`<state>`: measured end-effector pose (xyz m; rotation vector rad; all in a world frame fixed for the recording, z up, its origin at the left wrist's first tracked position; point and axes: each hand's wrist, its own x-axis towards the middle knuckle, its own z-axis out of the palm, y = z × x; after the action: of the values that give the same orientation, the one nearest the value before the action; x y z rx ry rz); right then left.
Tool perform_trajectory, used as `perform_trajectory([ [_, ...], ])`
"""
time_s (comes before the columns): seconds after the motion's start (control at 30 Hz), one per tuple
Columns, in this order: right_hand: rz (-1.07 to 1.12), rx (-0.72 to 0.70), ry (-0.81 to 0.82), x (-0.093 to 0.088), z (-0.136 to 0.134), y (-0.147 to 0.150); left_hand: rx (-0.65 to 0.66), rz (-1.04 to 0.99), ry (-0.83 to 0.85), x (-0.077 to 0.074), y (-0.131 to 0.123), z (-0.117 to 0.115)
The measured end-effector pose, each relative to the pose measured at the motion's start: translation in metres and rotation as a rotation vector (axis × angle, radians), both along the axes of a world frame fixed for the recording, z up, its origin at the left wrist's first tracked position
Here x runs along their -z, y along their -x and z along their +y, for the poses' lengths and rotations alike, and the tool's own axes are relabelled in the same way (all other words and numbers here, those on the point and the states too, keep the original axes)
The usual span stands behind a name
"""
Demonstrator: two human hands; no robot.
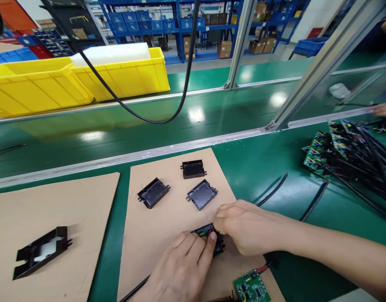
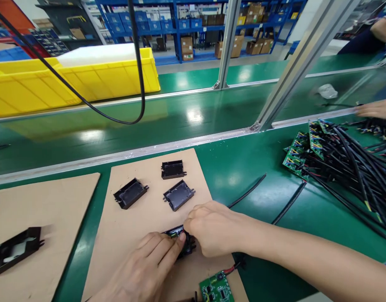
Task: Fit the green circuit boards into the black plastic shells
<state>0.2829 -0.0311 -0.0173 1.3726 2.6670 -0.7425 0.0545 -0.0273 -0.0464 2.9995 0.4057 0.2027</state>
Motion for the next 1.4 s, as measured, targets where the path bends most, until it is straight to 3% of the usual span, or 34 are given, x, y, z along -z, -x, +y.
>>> perform_trajectory([
  [0.23, -0.059, 0.019, -0.071, 0.005, -0.005, 0.008, -0.068, 0.025, 0.052, 0.006, -0.009, -0.004],
  [0.43, 0.099, 0.066, -0.153, 0.012, -0.022, -0.007, -0.186, -0.024, 0.167, -0.004, -0.005, -0.002],
  [0.63, 0.119, -0.012, -0.334, 0.035, -0.035, -0.006, -0.093, -0.025, -0.106, 0.008, -0.012, -0.009],
  [0.7, 0.107, -0.038, -0.345, 0.035, -0.035, -0.003, -0.093, 0.022, -0.109, 0.009, -0.019, -0.011],
  [0.77, 0.100, -0.045, -0.336, 0.035, -0.033, -0.001, -0.114, 0.079, -0.019, 0.002, -0.025, -0.010],
  [0.87, 0.117, -0.016, -0.338, 0.040, -0.030, -0.001, -0.171, 0.114, 0.164, -0.019, -0.023, -0.003],
  [1.0, 0.179, 0.071, -0.366, 0.048, -0.031, -0.006, -0.301, -0.001, 0.279, -0.040, 0.004, 0.003],
  [1.2, 0.394, 0.140, -0.348, 0.032, -0.036, -0.004, -0.540, -0.063, 0.382, -0.019, 0.040, -0.010],
  [1.4, 0.269, -0.009, -0.382, 0.023, -0.041, 0.038, -0.521, -0.179, 0.376, -0.001, 0.037, -0.012],
])
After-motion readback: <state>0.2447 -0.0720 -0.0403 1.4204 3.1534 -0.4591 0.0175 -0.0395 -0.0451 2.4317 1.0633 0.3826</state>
